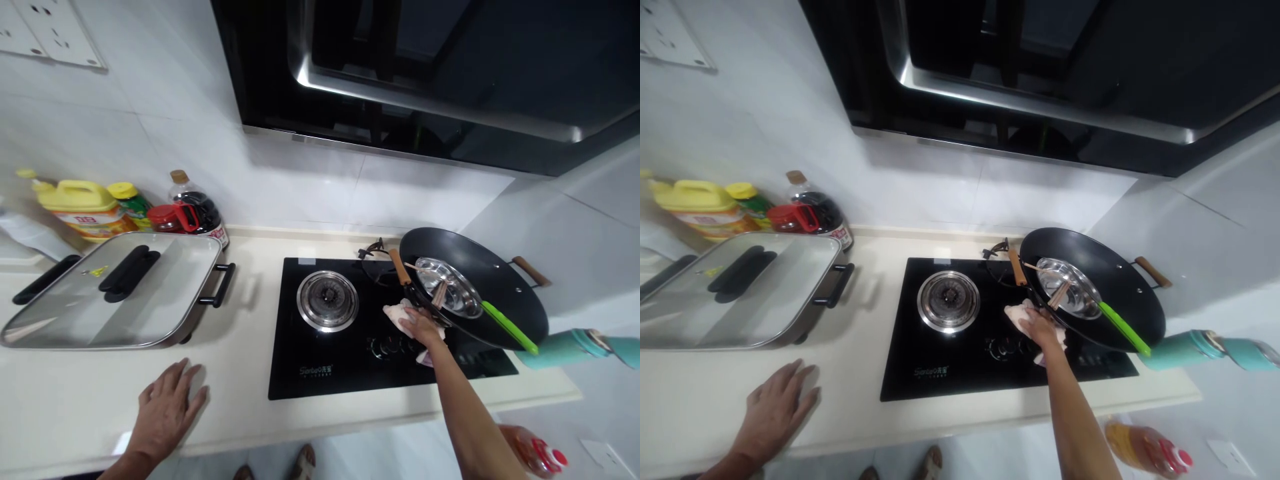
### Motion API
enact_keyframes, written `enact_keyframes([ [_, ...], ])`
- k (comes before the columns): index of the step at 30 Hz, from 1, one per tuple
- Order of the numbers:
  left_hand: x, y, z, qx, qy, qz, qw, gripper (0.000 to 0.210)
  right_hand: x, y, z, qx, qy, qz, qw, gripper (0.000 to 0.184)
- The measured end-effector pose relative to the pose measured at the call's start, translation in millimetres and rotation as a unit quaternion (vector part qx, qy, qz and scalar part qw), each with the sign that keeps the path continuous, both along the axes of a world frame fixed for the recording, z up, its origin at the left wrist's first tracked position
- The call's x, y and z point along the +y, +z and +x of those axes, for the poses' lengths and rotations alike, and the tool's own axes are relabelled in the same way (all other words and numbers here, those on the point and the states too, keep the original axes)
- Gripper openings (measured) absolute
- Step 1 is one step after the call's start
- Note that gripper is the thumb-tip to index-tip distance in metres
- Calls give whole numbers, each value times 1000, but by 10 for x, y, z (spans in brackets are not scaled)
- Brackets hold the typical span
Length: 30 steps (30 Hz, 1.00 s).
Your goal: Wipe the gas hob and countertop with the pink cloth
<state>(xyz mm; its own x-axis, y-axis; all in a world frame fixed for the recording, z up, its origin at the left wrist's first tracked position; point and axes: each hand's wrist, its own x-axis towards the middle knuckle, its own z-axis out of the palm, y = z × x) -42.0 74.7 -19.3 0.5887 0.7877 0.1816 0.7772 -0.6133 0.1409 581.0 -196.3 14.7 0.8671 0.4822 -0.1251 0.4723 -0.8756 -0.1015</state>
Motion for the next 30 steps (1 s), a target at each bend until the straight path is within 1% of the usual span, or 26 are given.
enact_keyframes([
  [2, -3, 8, 2, 2, 0, 3, 1000, 49, 148, 23, -33, 32, 16, -23, 999, 55],
  [5, -3, 11, 6, 11, 1, 10, 1000, 50, 325, 88, -103, 46, 3, -48, 998, 59],
  [7, 0, 2, 5, 18, 1, 15, 1000, 52, 426, 139, -190, 41, -6, -53, 998, 60],
  [9, 2, -9, 4, 20, 2, 17, 1000, 54, 520, 186, -334, 38, 4, -47, 998, 60],
  [11, 5, -17, 2, 20, 3, 17, 1000, 56, 606, 223, -547, 41, 38, -31, 998, 58],
  [15, 21, -23, -2, 16, 6, 13, 1000, 57, 733, 271, -1085, 70, 125, 7, 990, 53],
  [17, 38, -30, -4, 14, 7, 10, 1000, 57, 764, 302, -1318, 78, 152, 22, 985, 51],
  [20, 64, -50, -7, 13, 6, 6, 1000, 60, 773, 378, -1569, 82, 188, 38, 978, 50],
  [23, 74, -68, -7, 9, 4, 2, 1000, 62, 760, 441, -1838, 92, 240, 50, 965, 48],
  [26, 62, -63, -2, 3, 5, 2, 1000, 61, 727, 398, -2248, 103, 273, 56, 955, 50],
  [28, 48, -44, 4, -1, 5, 0, 1000, 59, 682, 314, -2544, 111, 287, 63, 949, 52],
  [30, 39, -20, 7, -4, 7, -10, 1000, 56, 605, 225, -2770, 112, 308, 74, 942, 54],
])
